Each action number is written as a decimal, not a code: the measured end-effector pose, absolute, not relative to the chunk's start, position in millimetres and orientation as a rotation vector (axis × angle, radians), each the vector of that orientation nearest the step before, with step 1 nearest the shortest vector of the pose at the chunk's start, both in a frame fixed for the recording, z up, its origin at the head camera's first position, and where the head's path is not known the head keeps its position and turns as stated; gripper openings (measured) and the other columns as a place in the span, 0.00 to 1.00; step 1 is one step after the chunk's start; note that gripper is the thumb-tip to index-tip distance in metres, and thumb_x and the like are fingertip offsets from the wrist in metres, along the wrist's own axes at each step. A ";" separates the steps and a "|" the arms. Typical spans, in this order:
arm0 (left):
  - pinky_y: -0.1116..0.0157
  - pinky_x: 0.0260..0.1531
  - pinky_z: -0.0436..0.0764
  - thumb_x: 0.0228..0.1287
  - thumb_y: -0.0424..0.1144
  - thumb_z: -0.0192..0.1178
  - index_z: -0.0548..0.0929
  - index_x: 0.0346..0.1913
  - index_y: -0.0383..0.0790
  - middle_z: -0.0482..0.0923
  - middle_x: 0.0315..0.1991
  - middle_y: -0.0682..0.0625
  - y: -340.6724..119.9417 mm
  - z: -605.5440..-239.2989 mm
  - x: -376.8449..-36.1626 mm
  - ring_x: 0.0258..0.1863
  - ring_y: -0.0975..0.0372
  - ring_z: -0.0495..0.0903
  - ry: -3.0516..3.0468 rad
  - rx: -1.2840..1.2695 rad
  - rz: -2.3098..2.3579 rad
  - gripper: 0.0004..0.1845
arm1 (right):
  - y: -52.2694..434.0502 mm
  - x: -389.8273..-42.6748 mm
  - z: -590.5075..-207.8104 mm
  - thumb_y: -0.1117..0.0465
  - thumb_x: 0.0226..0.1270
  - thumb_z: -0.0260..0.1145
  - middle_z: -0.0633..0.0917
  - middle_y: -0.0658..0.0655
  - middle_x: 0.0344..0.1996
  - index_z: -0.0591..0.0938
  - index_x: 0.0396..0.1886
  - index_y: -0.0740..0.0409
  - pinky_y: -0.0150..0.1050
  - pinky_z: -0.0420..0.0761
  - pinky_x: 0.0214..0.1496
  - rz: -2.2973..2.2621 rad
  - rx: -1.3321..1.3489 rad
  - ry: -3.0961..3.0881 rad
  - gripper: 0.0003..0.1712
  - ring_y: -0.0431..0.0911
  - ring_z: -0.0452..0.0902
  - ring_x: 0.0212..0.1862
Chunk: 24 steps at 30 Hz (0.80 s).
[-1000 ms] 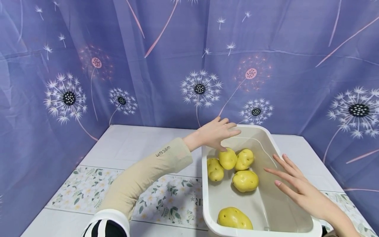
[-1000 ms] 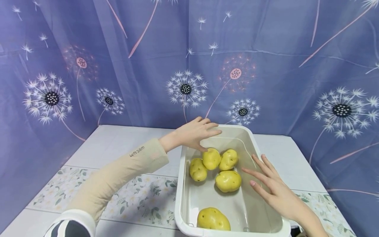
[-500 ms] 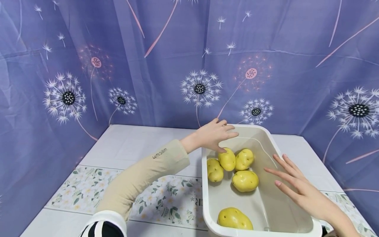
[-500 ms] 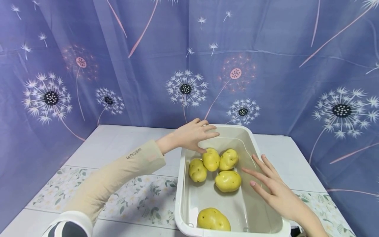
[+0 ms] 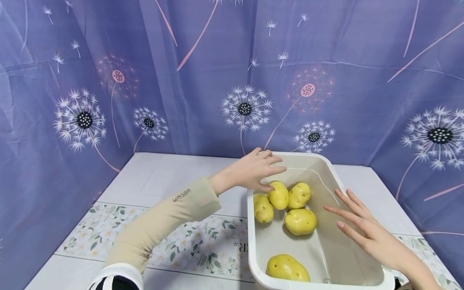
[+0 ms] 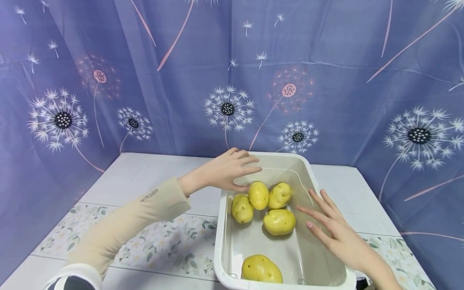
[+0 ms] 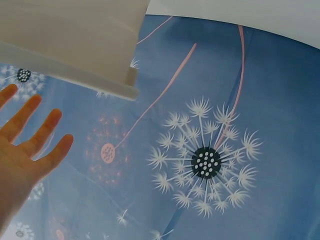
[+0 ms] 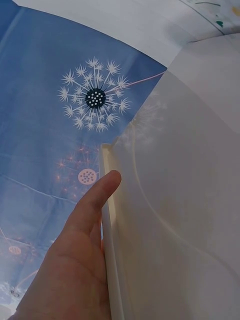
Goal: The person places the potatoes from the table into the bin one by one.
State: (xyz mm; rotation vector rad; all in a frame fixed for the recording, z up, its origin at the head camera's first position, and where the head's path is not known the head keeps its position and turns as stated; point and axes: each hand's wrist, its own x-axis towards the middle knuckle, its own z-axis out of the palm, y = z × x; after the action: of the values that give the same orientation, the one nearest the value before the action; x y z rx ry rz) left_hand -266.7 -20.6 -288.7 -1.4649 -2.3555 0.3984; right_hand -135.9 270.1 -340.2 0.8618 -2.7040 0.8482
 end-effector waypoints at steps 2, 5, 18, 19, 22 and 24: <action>0.58 0.52 0.66 0.56 0.63 0.48 0.65 0.62 0.54 0.65 0.63 0.52 -23.5 -287.1 -262.7 0.56 0.58 0.66 -2.356 -1.458 0.395 0.32 | 270.3 -136.1 -340.6 0.68 0.61 0.55 0.51 0.56 0.70 0.72 0.58 0.48 0.18 0.29 0.61 0.844 0.864 -2.694 0.25 0.37 0.26 0.71; 0.58 0.51 0.67 0.57 0.62 0.46 0.66 0.61 0.55 0.65 0.62 0.52 -28.2 -284.6 -257.0 0.57 0.57 0.66 -2.331 -1.446 0.394 0.30 | 270.1 -136.2 -340.7 0.69 0.60 0.56 0.51 0.56 0.70 0.72 0.58 0.47 0.18 0.30 0.61 0.836 0.864 -2.687 0.25 0.37 0.27 0.71; 0.59 0.50 0.68 0.58 0.60 0.47 0.70 0.58 0.54 0.69 0.59 0.52 -47.4 -280.0 -239.7 0.55 0.57 0.68 -2.224 -1.417 0.262 0.26 | 270.0 -134.9 -338.8 0.68 0.61 0.55 0.51 0.57 0.70 0.72 0.58 0.49 0.18 0.29 0.61 0.821 0.857 -2.703 0.24 0.38 0.26 0.71; 0.59 0.49 0.69 0.58 0.60 0.47 0.70 0.58 0.54 0.69 0.58 0.52 -48.9 -279.9 -238.1 0.55 0.57 0.68 -2.207 -1.416 0.252 0.26 | 270.0 -134.8 -338.8 0.68 0.61 0.55 0.51 0.57 0.70 0.72 0.58 0.49 0.18 0.29 0.61 0.824 0.859 -2.703 0.24 0.38 0.26 0.71; 0.59 0.48 0.69 0.58 0.59 0.48 0.71 0.57 0.54 0.70 0.58 0.52 -53.8 -279.4 -233.4 0.54 0.56 0.69 -2.166 -1.410 0.229 0.26 | 269.5 -135.2 -339.2 0.68 0.61 0.55 0.51 0.57 0.70 0.72 0.58 0.49 0.18 0.29 0.62 0.825 0.868 -2.700 0.24 0.39 0.26 0.71; 0.59 0.48 0.69 0.58 0.59 0.48 0.71 0.58 0.53 0.70 0.58 0.52 -57.4 -278.7 -230.5 0.54 0.56 0.69 -2.147 -1.401 0.226 0.26 | 269.4 -135.5 -339.4 0.68 0.61 0.55 0.51 0.57 0.70 0.72 0.58 0.50 0.19 0.29 0.62 0.820 0.877 -2.694 0.24 0.39 0.26 0.71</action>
State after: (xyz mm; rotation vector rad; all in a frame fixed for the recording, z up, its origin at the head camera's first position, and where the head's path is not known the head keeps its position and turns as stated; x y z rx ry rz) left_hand -230.5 -57.4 -278.7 -1.4007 -2.1474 0.2257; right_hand -135.5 269.4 -339.4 0.8766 -2.6943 0.8199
